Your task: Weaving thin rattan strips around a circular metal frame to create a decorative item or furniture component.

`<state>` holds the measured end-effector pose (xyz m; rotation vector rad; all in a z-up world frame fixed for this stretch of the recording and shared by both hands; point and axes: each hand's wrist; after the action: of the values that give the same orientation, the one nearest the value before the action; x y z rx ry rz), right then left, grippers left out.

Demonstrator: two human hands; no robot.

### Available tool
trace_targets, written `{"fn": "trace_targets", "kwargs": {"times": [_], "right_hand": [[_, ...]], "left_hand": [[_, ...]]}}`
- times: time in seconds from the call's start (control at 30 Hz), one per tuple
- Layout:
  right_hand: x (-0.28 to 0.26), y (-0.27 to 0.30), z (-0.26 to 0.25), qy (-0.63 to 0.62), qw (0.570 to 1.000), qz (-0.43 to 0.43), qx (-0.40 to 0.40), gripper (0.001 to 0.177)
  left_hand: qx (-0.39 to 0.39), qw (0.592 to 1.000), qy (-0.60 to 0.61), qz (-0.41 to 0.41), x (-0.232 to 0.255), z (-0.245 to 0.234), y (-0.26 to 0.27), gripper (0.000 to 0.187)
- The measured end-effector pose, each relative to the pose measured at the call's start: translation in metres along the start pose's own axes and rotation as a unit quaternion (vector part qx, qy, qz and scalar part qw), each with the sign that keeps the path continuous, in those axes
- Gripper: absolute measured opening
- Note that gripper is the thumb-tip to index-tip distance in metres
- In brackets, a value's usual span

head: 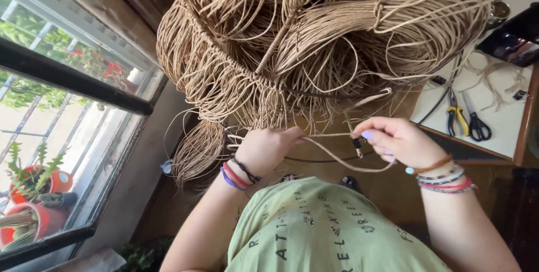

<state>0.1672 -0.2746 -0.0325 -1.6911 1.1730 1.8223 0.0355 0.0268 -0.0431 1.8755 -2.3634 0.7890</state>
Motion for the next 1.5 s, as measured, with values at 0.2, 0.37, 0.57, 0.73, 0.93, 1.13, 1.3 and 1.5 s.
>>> {"fn": "trace_targets", "kwargs": {"times": [0.2,0.37,0.57,0.73,0.93,1.13,1.3,1.5], "right_hand": [[-0.003,-0.010,0.008,-0.021,0.999,-0.001,-0.028,0.030],[-0.044,-0.007,0.031,0.273,0.953,-0.044,-0.122,0.034],[-0.021,-0.006,0.013,0.358,0.906,-0.113,-0.197,0.031],[0.015,-0.010,0.003,0.445,0.872,-0.153,-0.133,0.028],[0.039,0.000,0.015,0.488,0.854,-0.173,-0.053,0.022],[0.045,-0.003,0.007,0.475,0.826,-0.304,0.005,0.020],[0.020,-0.018,0.006,0.470,0.775,-0.418,0.058,0.016],[0.004,-0.065,0.021,0.327,0.827,-0.397,0.227,0.023]], "left_hand": [[0.064,0.996,-0.040,0.049,-0.019,-0.013,-0.005,0.018],[0.116,0.988,-0.044,0.087,-0.029,-0.017,-0.012,0.022],[0.138,0.982,-0.053,0.116,-0.039,-0.006,-0.013,0.027],[0.138,0.981,-0.051,0.127,-0.038,-0.002,-0.012,0.028],[0.140,0.983,-0.040,0.111,-0.032,-0.003,-0.010,0.026],[-0.041,0.991,0.124,0.010,-0.006,-0.026,-0.018,0.026],[0.174,0.964,0.200,0.007,0.024,0.017,-0.018,0.043],[0.224,0.968,0.113,0.005,0.055,0.083,-0.024,0.026]]}}
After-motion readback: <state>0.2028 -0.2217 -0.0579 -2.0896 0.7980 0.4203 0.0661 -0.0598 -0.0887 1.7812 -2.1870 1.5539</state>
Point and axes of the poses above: each hand's wrist, its own y-axis away from the middle knuckle, its own z-axis out of the palm, x = y × z, and after that the axes turned 11 degrees about x, right-handed
